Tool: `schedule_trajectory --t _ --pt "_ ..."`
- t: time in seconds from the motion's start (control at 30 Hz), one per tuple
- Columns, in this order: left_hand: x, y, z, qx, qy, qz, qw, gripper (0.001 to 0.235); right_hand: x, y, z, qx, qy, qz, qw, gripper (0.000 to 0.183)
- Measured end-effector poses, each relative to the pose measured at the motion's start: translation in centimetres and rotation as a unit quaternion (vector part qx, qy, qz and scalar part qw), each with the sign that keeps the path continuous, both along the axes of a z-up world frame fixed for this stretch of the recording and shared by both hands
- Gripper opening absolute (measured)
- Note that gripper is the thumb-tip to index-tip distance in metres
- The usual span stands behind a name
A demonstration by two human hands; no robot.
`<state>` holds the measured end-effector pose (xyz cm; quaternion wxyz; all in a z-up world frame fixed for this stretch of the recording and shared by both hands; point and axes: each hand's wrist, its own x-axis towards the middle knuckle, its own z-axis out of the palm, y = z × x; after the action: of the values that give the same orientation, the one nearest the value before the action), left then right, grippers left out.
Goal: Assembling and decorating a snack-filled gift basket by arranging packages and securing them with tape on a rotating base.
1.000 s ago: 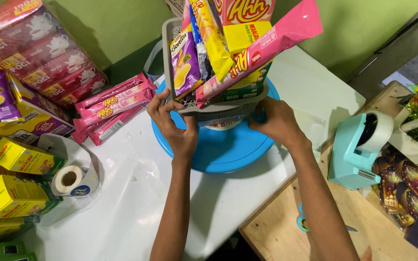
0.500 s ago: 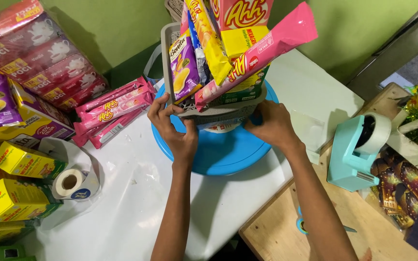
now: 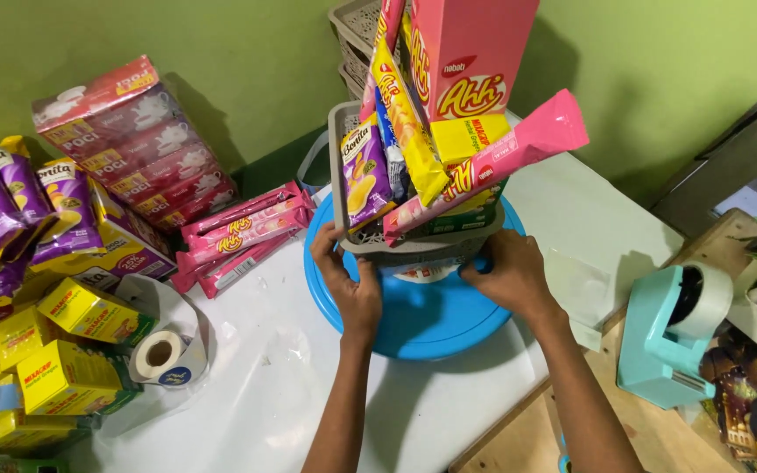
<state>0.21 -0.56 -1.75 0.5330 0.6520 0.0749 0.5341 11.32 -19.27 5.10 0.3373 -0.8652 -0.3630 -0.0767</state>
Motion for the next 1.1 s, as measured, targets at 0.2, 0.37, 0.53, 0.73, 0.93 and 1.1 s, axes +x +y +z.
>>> schedule_trajectory --t 0.2,0.37,0.53,0.73,0.93,1.1 --pt "0.0 0.2 -0.1 0.017 0.023 0.011 1.000 0.051 -0.3 -0.2 -0.5 -0.035 -0.006 -0.024 0.999 0.041" --pt "0.0 0.3 0.4 0.019 0.031 0.019 0.999 0.049 -0.4 0.1 0.5 -0.020 0.012 -0.022 0.999 0.041" --pt "-0.4 -0.1 1.1 0.011 0.045 0.015 0.999 0.047 1.2 -0.8 -2.8 -0.024 0.137 -0.059 0.988 0.024" --pt "-0.3 -0.2 1.1 0.009 0.051 0.016 0.999 0.046 1.8 -1.7 -5.0 -0.005 0.151 -0.052 0.987 0.035" --pt "0.0 -0.2 -0.1 0.016 0.024 0.030 0.999 0.046 1.7 -1.3 -5.0 -0.039 0.165 -0.082 0.982 0.031" --pt "-0.2 -0.4 0.1 0.006 0.026 0.022 0.999 0.048 1.8 -1.5 -6.0 -0.022 0.135 -0.086 0.987 0.030"
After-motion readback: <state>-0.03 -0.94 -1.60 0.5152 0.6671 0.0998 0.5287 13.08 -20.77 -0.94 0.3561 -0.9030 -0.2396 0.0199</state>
